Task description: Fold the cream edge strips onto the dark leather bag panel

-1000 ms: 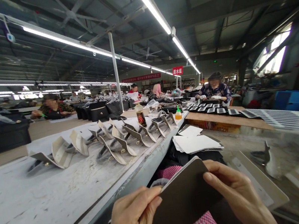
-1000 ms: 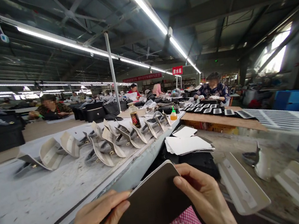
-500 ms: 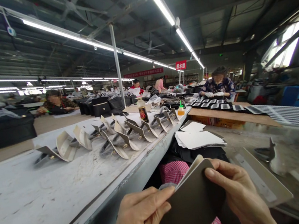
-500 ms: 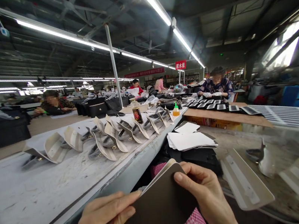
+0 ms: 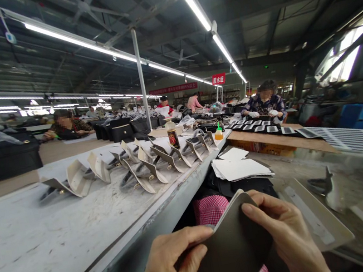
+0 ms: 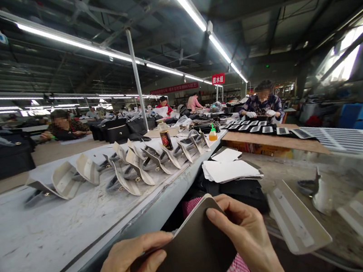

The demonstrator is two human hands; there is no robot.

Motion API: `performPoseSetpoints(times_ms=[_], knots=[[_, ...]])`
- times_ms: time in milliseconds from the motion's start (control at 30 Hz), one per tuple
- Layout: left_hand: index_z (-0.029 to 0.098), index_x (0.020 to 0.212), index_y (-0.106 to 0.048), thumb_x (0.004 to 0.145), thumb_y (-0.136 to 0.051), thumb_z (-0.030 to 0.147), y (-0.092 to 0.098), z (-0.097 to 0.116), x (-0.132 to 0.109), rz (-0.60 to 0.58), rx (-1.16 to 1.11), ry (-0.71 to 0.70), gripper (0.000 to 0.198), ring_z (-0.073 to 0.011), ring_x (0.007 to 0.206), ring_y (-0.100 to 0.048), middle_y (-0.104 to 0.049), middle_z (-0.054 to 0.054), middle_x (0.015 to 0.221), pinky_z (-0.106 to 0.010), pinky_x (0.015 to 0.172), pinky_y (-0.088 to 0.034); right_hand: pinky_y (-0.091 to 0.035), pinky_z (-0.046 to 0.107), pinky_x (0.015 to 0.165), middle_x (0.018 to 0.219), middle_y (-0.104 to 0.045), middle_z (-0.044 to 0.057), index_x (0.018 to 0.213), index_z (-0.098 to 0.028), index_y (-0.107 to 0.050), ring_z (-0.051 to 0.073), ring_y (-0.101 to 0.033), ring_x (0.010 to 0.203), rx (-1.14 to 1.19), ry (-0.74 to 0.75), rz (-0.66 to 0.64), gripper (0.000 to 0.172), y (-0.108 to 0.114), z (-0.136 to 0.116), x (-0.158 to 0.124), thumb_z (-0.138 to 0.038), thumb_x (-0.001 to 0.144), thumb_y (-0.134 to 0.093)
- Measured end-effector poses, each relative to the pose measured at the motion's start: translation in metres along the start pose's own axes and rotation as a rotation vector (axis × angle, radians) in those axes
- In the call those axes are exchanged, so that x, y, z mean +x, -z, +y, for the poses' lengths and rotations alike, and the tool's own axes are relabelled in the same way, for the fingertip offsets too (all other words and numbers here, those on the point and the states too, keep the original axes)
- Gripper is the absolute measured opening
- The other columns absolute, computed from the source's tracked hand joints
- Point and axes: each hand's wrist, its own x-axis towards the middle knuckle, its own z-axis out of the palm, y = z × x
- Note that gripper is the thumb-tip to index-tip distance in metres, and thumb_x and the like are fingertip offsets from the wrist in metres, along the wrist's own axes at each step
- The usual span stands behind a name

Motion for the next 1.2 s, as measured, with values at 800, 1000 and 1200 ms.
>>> performPoseSetpoints(times_ms=[800, 1000, 1200], knots=[[0.015, 0.101, -0.081, 0.088, -0.073, 0.007, -0.047, -0.007, 0.012, 0.256, -0.152, -0.140, 0.016, -0.0133, 0.060, -0.077, -0.081, -0.004, 0.074, -0.013, 0.060, -0.059, -0.052, 0.021, 0.061, 0.080, -0.074, 0.002, 0.062, -0.023, -0.071, 0.017, -0.068, 0.068, -0.376, 0.328, 0.125, 0.020, 0.000, -0.022, -0.022, -0.026, 0.081, -0.076], [0.022, 0.088, -0.085, 0.081, -0.080, 0.009, -0.044, -0.004, 0.010, 0.187, -0.289, 0.098, 0.016, -0.0136, 0.056, -0.076, -0.082, 0.001, 0.069, -0.013, 0.057, -0.059, -0.050, 0.022, 0.056, 0.077, -0.071, 0.003, 0.060, -0.021, -0.070, 0.017, -0.064, 0.066, -0.289, 0.180, 0.059, 0.026, 0.000, -0.024, -0.019, -0.033, 0.082, -0.077], [0.025, 0.086, -0.085, 0.078, -0.079, 0.010, -0.043, -0.004, 0.004, 0.161, -0.373, 0.343, 0.017, -0.0147, 0.066, -0.078, -0.083, 0.002, 0.075, -0.013, 0.063, -0.060, -0.048, 0.022, 0.056, 0.079, -0.070, 0.004, 0.058, -0.020, -0.068, 0.017, -0.061, 0.066, -0.219, 0.094, 0.074, 0.030, -0.004, -0.024, -0.018, -0.037, 0.080, -0.078]])
